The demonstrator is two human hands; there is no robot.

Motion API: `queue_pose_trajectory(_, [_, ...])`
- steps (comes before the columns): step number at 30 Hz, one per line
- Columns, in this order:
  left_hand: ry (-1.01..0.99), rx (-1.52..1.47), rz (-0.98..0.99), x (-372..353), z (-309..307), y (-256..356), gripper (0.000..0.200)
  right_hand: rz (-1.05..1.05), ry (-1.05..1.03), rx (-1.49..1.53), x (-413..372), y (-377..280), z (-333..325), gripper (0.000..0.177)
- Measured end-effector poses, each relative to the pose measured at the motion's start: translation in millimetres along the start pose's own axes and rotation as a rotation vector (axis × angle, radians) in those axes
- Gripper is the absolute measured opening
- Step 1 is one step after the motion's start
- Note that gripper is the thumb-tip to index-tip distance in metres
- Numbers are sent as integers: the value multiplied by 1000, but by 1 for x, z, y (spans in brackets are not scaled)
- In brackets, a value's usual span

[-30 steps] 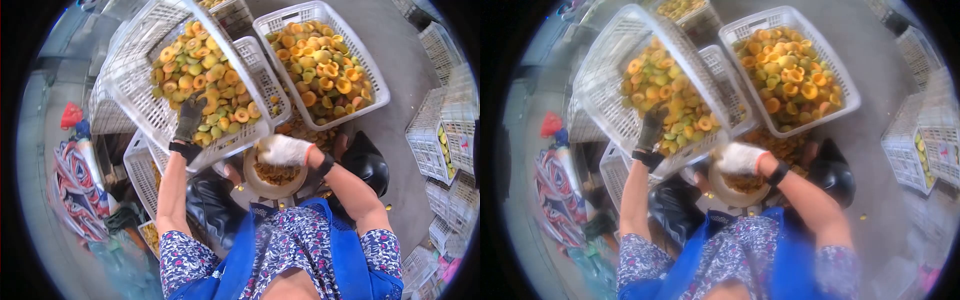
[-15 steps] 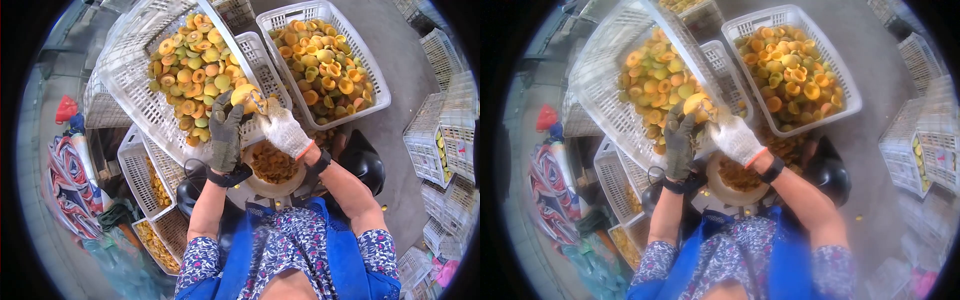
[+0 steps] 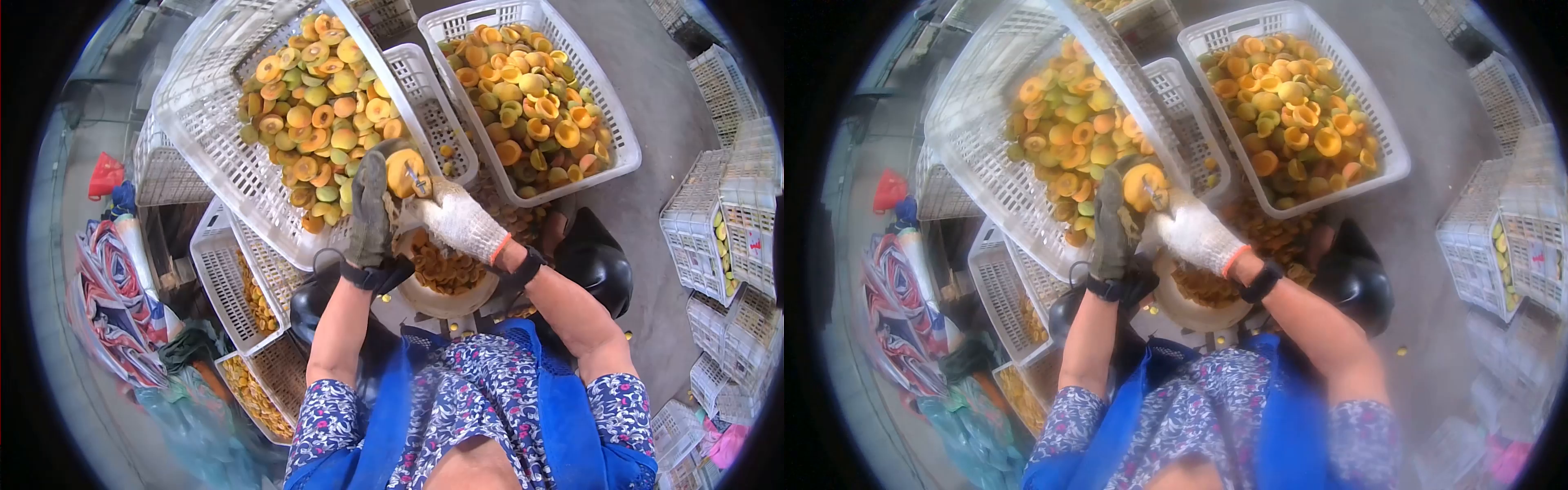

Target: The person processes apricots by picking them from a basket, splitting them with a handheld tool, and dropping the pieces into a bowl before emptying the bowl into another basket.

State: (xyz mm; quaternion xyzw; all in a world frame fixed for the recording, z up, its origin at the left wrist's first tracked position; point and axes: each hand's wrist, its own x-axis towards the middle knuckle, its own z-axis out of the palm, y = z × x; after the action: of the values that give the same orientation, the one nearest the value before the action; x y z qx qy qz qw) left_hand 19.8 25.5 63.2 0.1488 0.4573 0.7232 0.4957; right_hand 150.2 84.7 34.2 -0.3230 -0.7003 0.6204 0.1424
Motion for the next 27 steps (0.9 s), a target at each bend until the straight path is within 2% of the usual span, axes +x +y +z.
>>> queue_pose_trajectory(1, [6,-1,2,5,-11,-8,38,0,-7,0,-1,-6,1,28])
queue_pose_trajectory(3, [10,828,371,12,-40,-36,36,101,-20,74,-3,-13,3,32])
queue_pose_trajectory(4, [71,564,238,5,-21,-28,39,71,17,-2,-5,-5,11,32])
queue_pose_trajectory(5, [75,559,233,5,-18,-28,39,78,13,-6,-4,-4,11,32])
queue_pose_trajectory(7, [76,253,111,1,-20,-28,43,165,-81,-9,-5,-4,18,31])
queue_pose_trajectory(8, [116,111,84,1,-14,-28,43,89,-108,-64,-3,7,22,30])
queue_pose_trajectory(9, [125,107,79,1,-17,-28,43,96,-115,-65,-1,17,22,30])
queue_pose_trajectory(11, [84,166,133,-1,-17,-24,43,-381,-257,-634,1,17,19,29])
queue_pose_trajectory(12, [92,84,41,-5,-15,-19,45,-30,-176,-87,2,14,20,31])
queue_pose_trajectory(13, [95,82,40,-5,-18,-18,45,-27,-179,-88,3,14,20,31])
queue_pose_trajectory(15, [12,39,-71,-5,-25,-15,43,-168,-235,-126,3,18,16,32])
queue_pose_trajectory(17, [-43,74,-56,-5,-33,-16,41,-112,-272,-93,3,13,12,34])
queue_pose_trajectory(19, [-102,110,-44,-4,-45,-18,39,100,-494,-5,2,3,2,38])
queue_pose_trajectory(21, [-356,351,62,1,-53,-16,33,111,-517,-4,1,1,-3,38])
queue_pose_trajectory(22, [-328,150,-72,-6,-47,-13,29,114,-554,60,-1,6,-4,37])
queue_pose_trajectory(23, [-335,153,-74,-13,-42,-7,29,120,-590,127,-3,-3,-5,35])
queue_pose_trajectory(24, [-414,404,51,-17,-36,-1,36,353,-630,412,-11,-17,-8,33])
queue_pose_trajectory(25, [-495,658,182,-17,-32,4,43,343,-620,415,-18,-31,-10,33])
queue_pose_trajectory(26, [-339,270,-199,-14,-34,0,38,397,-591,678,-25,-40,-11,31])
queue_pose_trajectory(27, [-343,270,-201,-18,-36,-3,38,458,-561,942,-31,-44,-12,29])
